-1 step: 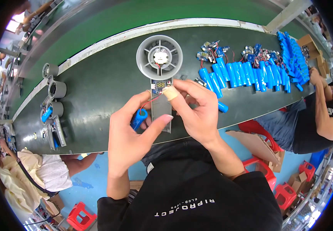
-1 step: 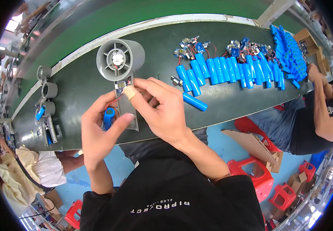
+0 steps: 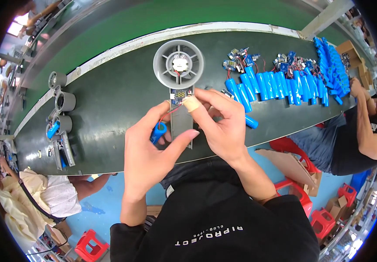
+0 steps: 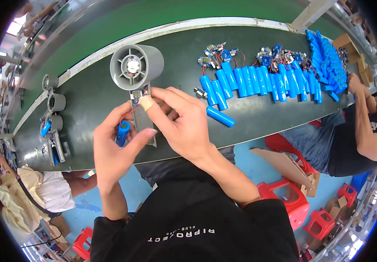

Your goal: The person assembles electronic components by hand, inserting circuit boards and batteries into a plastic housing.

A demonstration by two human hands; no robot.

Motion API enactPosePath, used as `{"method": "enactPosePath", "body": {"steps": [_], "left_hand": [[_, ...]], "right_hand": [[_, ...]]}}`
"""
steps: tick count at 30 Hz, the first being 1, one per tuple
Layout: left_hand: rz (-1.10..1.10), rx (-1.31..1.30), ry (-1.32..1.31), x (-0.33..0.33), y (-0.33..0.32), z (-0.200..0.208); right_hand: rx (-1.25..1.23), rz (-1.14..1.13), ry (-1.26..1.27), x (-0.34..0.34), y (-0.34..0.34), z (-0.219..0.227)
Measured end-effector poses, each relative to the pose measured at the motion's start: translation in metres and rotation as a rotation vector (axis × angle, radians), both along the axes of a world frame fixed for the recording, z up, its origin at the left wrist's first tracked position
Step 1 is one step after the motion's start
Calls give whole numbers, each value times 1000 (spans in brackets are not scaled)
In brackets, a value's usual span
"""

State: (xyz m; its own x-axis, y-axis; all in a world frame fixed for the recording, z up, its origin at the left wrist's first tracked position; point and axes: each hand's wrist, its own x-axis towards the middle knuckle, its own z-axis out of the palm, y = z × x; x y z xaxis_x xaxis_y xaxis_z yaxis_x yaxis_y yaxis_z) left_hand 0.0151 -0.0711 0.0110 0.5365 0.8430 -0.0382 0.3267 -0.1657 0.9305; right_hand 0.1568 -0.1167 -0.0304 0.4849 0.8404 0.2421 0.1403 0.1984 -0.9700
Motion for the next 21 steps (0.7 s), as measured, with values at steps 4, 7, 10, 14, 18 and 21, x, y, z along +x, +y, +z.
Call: {"method": "enactPosePath", "body": {"steps": [4, 7, 10, 14, 18, 21], "left_hand": [[122, 273, 200, 7, 7, -2], [157, 375, 248, 12, 19, -3], [233, 359, 218, 14, 28, 0], [264, 289, 140, 17, 52, 2], [282, 291, 255, 20, 89, 0], [329, 362, 356, 20, 122, -10]], "right_hand": [[-49, 43, -159, 2, 20, 9], [-16, 50, -176, 1, 35, 4], [-28, 83, -136, -1, 49, 9], [-12, 135, -97, 2, 71, 9], [-108, 52, -24, 5, 78, -4], [-173, 51, -90, 10, 74, -12]]}}
